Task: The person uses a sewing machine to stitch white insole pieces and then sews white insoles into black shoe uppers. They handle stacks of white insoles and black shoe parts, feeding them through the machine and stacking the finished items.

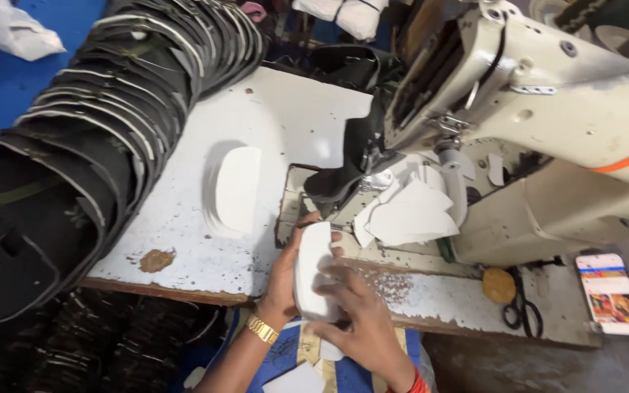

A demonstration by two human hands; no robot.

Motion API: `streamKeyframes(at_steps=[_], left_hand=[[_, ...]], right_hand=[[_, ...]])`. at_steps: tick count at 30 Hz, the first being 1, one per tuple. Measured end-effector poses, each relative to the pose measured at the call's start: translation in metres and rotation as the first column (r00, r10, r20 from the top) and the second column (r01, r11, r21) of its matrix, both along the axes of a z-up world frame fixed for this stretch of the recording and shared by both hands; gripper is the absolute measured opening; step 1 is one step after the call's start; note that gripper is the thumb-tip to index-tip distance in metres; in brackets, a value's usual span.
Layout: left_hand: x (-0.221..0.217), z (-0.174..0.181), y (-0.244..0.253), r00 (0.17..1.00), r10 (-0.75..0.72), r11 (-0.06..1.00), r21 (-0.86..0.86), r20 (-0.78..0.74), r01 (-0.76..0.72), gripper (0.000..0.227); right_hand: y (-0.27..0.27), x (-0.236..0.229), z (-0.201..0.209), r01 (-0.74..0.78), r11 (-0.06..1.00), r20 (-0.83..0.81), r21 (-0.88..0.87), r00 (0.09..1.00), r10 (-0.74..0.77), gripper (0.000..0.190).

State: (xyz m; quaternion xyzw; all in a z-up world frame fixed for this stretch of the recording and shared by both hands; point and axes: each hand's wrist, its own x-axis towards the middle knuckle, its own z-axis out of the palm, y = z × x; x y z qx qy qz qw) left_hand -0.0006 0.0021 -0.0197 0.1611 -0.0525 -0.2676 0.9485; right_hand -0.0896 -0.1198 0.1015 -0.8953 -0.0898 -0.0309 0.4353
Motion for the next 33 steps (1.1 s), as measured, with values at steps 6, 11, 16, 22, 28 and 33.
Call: streamKeyframes(at_steps=[6,11,16,22,28,33], left_hand=[[0.001,0.004,0.0,0.995,0.015,0.989,-0.143,-0.095,-0.028,0.05],[0.001,0.015,0.002,0.999,-0.014,0.999,-0.033,-0.04,0.013,0.056],[-0.004,0.019,0.004,0.979,-0.105,0.994,-0.021,-0.175,0.103,0.053],[-0.002,0.011,0.002,0.985,-0.141,0.988,-0.073,-0.101,0.134,0.051],[-0.002,0.009,0.002,0.987,-0.128,0.991,-0.046,-0.093,0.124,0.05],[-0.001,0.012,0.003,0.986,-0.133,0.991,0.002,-0.1,0.134,0.053]], right_hand=[[-0.085,0.023,-0.038,0.263,0.937,0.031,-0.228,0.964,-0.263,0.035],[-0.135,0.07,-0.021,0.345,0.672,0.405,-0.655,0.912,-0.073,0.067],[-0.141,0.067,-0.011,0.245,0.623,0.193,-0.743,0.97,-0.151,0.068],[-0.148,0.071,-0.018,0.152,0.495,0.152,-0.856,0.988,-0.04,0.053],[-0.144,0.074,-0.01,0.113,0.638,0.076,-0.761,0.993,-0.086,0.066],[-0.138,0.063,-0.011,0.192,0.561,0.236,-0.805,0.972,0.006,0.049]])
